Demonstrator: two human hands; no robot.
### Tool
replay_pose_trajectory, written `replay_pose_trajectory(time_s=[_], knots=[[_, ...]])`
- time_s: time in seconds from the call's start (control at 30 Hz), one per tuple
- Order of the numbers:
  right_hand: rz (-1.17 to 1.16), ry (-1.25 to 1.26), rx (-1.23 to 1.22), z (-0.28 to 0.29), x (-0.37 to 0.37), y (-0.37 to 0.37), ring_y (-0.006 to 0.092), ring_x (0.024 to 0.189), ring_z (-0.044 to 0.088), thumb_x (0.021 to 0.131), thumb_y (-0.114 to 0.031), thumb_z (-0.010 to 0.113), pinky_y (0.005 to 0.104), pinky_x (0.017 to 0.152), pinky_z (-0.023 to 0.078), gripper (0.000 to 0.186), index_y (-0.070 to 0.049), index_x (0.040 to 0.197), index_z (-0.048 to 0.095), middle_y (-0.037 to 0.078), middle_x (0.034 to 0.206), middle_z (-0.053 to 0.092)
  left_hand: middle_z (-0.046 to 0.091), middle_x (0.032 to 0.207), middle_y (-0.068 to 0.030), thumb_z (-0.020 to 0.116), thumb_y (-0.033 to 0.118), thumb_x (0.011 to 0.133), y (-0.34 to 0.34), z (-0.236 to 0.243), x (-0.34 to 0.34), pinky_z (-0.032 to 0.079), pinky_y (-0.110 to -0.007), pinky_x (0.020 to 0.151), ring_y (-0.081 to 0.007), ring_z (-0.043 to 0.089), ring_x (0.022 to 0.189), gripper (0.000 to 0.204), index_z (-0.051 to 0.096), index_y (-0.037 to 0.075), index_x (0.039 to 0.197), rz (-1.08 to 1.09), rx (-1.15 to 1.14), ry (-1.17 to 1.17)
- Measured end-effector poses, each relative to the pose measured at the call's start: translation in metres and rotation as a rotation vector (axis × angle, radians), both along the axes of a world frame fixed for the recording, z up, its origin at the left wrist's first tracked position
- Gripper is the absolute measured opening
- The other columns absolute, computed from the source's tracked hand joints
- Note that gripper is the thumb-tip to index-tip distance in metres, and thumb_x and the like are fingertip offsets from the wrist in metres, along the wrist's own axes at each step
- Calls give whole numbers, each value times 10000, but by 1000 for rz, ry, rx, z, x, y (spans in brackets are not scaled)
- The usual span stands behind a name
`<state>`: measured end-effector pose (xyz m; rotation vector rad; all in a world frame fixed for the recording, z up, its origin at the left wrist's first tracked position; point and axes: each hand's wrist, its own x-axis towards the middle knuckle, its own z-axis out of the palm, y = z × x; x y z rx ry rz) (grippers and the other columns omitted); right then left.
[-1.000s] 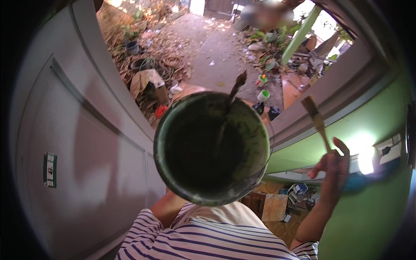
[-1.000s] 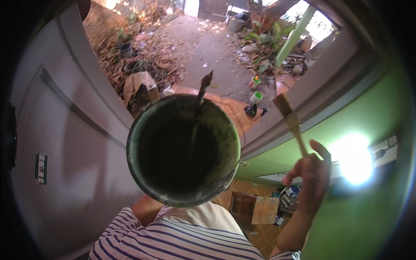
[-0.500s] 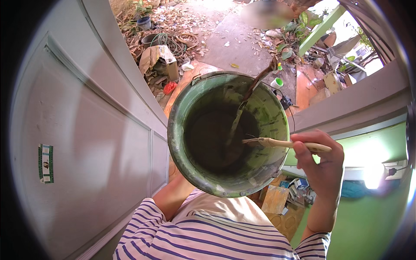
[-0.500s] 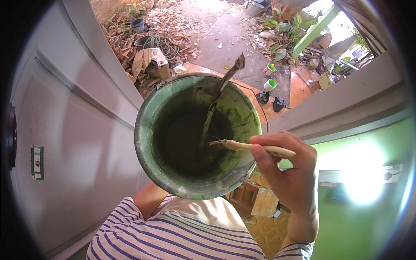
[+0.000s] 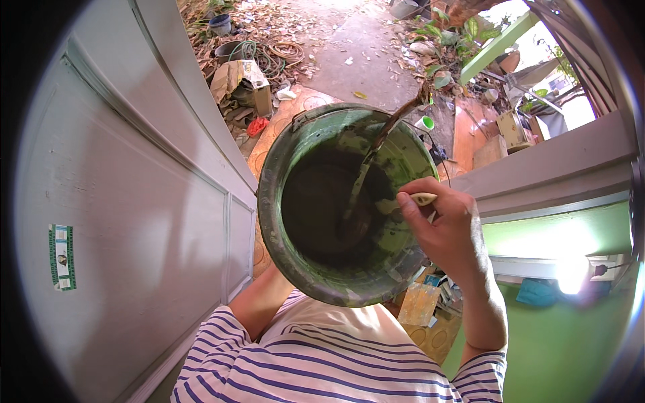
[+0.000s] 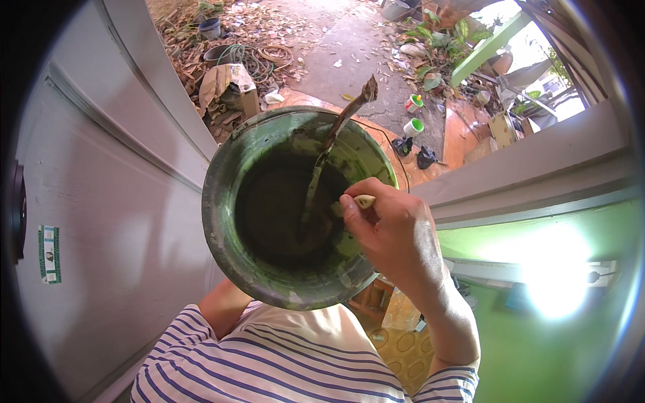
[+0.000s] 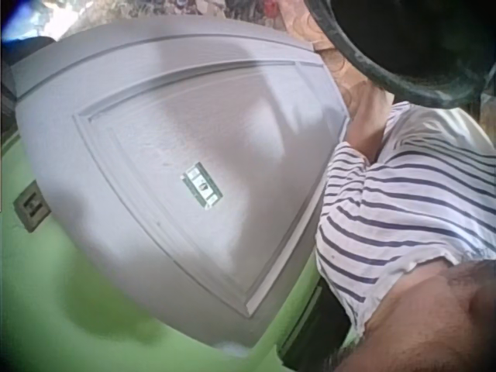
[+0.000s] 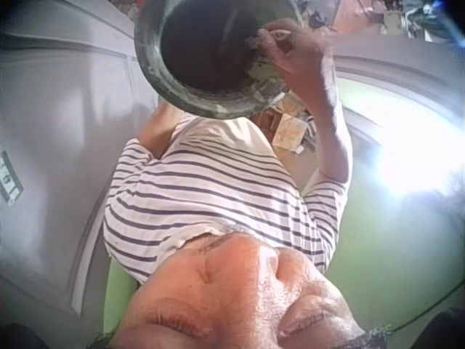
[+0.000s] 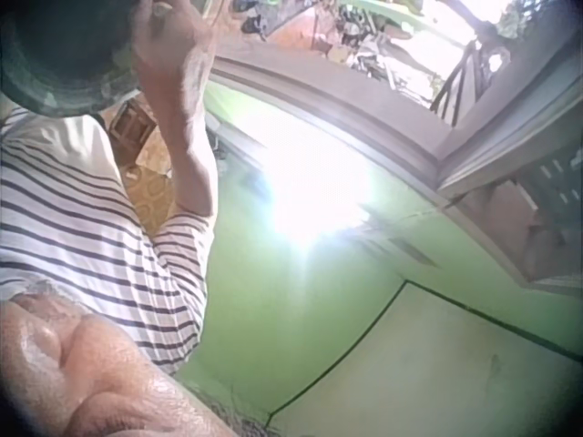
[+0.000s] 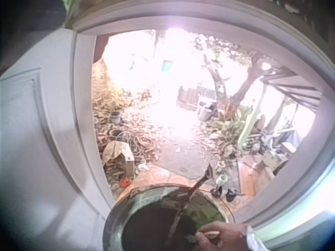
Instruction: The person sits on the floor and mixes a grey liquid in a bucket using a stick. They then pour the mixture into a paint tray and carry the bucket and tray into a room. Finally, they use a brush to apply the paint to a door frame.
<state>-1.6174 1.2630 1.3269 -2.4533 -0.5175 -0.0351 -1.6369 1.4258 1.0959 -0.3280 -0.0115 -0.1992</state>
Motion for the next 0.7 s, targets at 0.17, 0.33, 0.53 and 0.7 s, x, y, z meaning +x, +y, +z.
replay_pose_trajectory(time_s=[0.17, 0.33, 0.53, 0.7], knots=[[-6, -107, -17, 1, 6, 6, 184, 544, 601, 915, -174, 653, 321, 540, 463, 174, -4, 878, 641, 108, 643, 620, 622, 1076, -100, 583, 406, 866, 1, 0, -5, 474, -461, 897, -315, 594, 1021, 366, 614, 92, 1051, 2, -41, 12], [-47, -93, -51, 5, 15, 4, 60, 565, 584, 945, -207, 646, 236, 516, 443, 209, -1, 914, 664, 17, 622, 601, 621, 1085, -98, 582, 413, 869, -1, 0, -9, 472, -460, 904, -313, 592, 1027, 374, 612, 93, 1061, -12, -39, 12], [-68, -3, 85, -2, 13, 19, 80, 602, 636, 950, -224, 642, 231, 549, 496, 227, 1, 956, 676, 20, 665, 645, 619, 1096, -95, 580, 420, 871, -5, 0, -13, 469, -459, 912, -310, 590, 1034, 384, 610, 95, 1073, -28, -16, 4], [41, -77, 193, -17, 11, 31, 170, 536, 574, 910, -201, 668, 313, 535, 449, 200, -2, 908, 681, 108, 654, 640, 618, 1105, -92, 579, 426, 874, -6, -2, -13, 467, -458, 918, -308, 588, 1041, 391, 609, 97, 1083, -47, 6, 7]])
